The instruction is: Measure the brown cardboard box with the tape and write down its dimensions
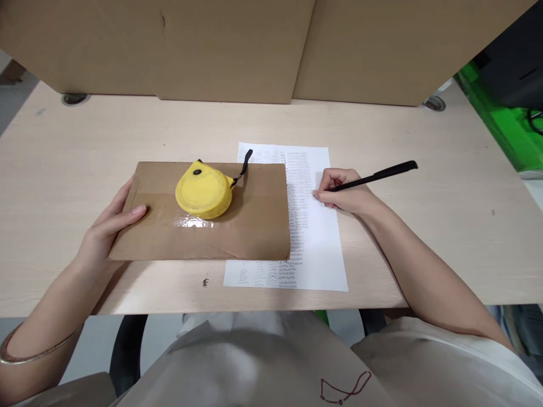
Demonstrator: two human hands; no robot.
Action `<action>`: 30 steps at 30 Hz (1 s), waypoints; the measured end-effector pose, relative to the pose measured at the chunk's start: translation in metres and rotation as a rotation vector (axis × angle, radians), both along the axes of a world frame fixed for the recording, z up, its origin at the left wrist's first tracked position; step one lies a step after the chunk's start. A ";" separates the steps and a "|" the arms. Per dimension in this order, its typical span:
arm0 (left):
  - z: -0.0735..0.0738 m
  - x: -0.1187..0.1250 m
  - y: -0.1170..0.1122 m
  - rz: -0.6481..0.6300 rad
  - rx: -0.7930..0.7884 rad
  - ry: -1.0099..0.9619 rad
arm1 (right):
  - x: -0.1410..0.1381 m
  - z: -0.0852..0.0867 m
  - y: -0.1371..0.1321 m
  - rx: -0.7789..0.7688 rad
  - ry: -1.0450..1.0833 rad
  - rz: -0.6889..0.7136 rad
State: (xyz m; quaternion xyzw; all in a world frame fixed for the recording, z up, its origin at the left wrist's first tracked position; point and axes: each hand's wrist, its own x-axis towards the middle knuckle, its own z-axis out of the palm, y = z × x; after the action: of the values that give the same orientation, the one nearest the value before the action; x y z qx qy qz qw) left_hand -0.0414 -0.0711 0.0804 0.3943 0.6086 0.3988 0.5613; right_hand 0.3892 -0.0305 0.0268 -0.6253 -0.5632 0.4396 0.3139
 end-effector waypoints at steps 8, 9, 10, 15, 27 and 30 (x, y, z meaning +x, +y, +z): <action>-0.003 -0.003 0.003 -0.004 -0.004 -0.013 | 0.003 -0.004 0.000 0.019 -0.023 0.018; -0.004 -0.004 0.004 -0.007 0.001 -0.018 | 0.003 -0.004 0.000 0.025 -0.024 0.016; -0.004 -0.005 0.004 -0.011 0.006 -0.022 | 0.003 -0.004 0.000 0.028 -0.027 0.017; -0.003 -0.003 0.002 -0.021 0.012 -0.016 | 0.004 -0.005 0.002 -0.005 -0.027 0.024; -0.017 -0.011 0.007 -0.031 0.065 -0.103 | -0.023 0.027 -0.017 -0.151 -0.564 0.138; -0.019 -0.012 0.007 -0.041 0.089 -0.106 | -0.038 0.025 -0.027 -0.031 -0.949 0.211</action>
State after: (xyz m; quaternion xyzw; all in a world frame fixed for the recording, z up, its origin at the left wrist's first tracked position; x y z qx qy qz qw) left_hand -0.0535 -0.0643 0.0617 0.4097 0.5514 0.4343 0.5827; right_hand 0.3512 -0.0577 0.0517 -0.7007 -0.6981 0.1436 -0.0331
